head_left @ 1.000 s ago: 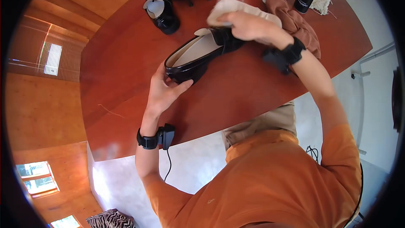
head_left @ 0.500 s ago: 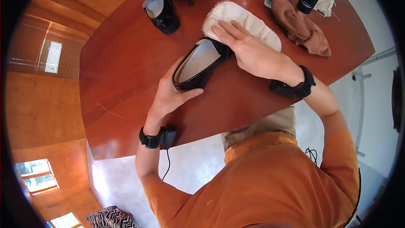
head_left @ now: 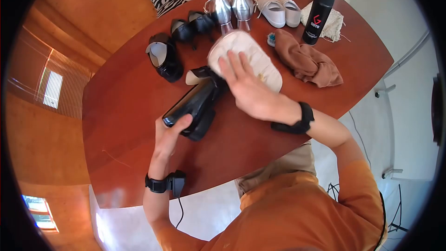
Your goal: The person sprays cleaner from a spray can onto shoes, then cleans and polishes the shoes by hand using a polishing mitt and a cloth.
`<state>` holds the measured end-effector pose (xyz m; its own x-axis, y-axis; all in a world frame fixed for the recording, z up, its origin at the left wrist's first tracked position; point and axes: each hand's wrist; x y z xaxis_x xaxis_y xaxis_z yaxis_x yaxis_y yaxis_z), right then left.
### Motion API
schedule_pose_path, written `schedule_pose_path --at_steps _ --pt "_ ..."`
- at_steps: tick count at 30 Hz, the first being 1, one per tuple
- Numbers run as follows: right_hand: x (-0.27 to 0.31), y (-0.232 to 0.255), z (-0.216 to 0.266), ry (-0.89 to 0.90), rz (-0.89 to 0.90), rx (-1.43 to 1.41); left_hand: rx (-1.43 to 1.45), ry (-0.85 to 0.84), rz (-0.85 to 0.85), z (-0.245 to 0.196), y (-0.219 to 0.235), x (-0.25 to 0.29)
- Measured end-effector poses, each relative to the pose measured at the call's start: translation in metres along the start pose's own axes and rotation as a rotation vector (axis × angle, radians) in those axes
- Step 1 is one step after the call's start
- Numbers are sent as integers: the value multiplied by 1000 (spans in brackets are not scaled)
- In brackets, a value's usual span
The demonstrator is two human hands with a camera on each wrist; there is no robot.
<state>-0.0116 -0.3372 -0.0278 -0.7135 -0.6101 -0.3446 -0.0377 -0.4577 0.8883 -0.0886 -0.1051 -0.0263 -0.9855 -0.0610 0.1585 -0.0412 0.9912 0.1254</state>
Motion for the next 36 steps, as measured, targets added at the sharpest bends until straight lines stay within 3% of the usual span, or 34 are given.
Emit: schedule_pose_path --at_steps 3,9,12,15,16,19,21,23,25,31,33,34,36 --pt "-13 -5 -17 -95 17 37 218 9 -56 -11 -4 -3" --pt "14 -10 50 191 4 56 285 72 -122 -8 -4 -9" --pt "-7 -17 18 113 -60 167 363 81 -145 -17 -11 -5" --pt "-33 -4 -12 -211 47 -35 371 63 -138 -12 -7 -6" --pt "-33 2 -9 -207 53 -33 332 43 -118 -9 -4 -6" --pt "-21 3 11 42 -10 30 345 56 -105 -6 -3 -8" --pt "-16 -9 18 46 10 143 331 80 -130 -5 0 -9" --pt "-32 -18 -16 96 -83 180 322 71 -55 7 8 -11" --pt "-48 -3 -36 -133 24 -15 306 51 -51 4 6 -7" --pt "-29 -5 2 54 94 88 348 39 -104 -3 1 -6" --pt "-32 -16 -12 101 -47 144 331 88 -66 -8 1 -2" --pt "-34 -12 -12 15 -38 83 340 95 -92 -8 1 0" --pt "-35 0 -5 28 27 10 360 78 -32 -11 0 -2"
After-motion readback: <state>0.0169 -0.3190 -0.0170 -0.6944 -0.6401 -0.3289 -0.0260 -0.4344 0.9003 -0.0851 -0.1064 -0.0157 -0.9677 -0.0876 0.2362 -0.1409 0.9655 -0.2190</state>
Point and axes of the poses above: each hand's wrist, its own x-axis away from the middle knuckle, its own y-axis out of the back of the hand, z = x × y, and after that the axes turned 2 degrees about z, right-handed
